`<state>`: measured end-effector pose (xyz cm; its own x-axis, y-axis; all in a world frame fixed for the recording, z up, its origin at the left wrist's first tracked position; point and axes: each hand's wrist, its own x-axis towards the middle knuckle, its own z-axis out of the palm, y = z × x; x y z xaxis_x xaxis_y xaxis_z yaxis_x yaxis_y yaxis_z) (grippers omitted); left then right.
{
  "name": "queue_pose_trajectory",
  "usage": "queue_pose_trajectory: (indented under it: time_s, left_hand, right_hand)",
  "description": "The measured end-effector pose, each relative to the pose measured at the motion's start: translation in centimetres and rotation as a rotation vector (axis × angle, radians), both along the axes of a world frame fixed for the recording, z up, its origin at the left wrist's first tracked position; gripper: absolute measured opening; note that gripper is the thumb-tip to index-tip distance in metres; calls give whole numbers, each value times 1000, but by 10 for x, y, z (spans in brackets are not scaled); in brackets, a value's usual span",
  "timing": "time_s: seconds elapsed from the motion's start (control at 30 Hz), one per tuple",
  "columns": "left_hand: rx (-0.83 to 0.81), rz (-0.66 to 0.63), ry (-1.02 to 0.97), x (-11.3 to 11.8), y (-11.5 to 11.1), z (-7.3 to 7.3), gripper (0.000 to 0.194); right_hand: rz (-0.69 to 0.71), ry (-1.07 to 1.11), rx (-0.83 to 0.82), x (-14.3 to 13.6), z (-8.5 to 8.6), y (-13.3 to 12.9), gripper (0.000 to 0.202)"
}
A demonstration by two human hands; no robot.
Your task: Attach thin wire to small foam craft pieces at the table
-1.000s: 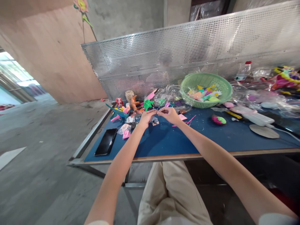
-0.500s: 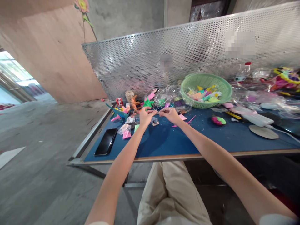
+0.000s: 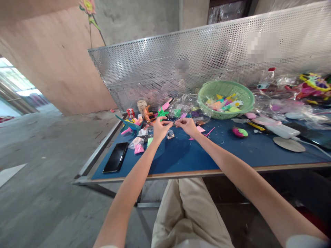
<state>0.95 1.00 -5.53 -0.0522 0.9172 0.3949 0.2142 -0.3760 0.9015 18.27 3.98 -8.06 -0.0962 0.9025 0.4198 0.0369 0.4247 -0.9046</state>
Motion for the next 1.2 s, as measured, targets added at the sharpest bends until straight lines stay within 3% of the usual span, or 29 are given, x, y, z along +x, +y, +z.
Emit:
queue_pose_trajectory:
  time_s: [0.13,0.27,0.37,0.57,0.73,0.87,1.2]
  left_hand:
    - [7,-3,18,3,-5,1,40]
    - [99,11,170,5,-9,1,35]
    - [150,-74,182,3,-7,3,27]
    - [1,-300,49,-17,6,13,36]
    - [-160,-409,141,-25,7,12,51]
    - [-165,-505,187,-20,6,7,51]
    - [132,-298,327,-14,6,2,38]
  right_hand:
    - [-68,-1,18,0,2,-3,35]
    - [-100,46,10,1,3,-2,36]
    - [-55,145,-39,4,4,0,41]
    - [127,153,-50,12,10,1,45]
    - [179,78,23,16,8,3,40]
    - [227,25,82,17,5,6,35]
    - [217,40,63,13,4,0,34]
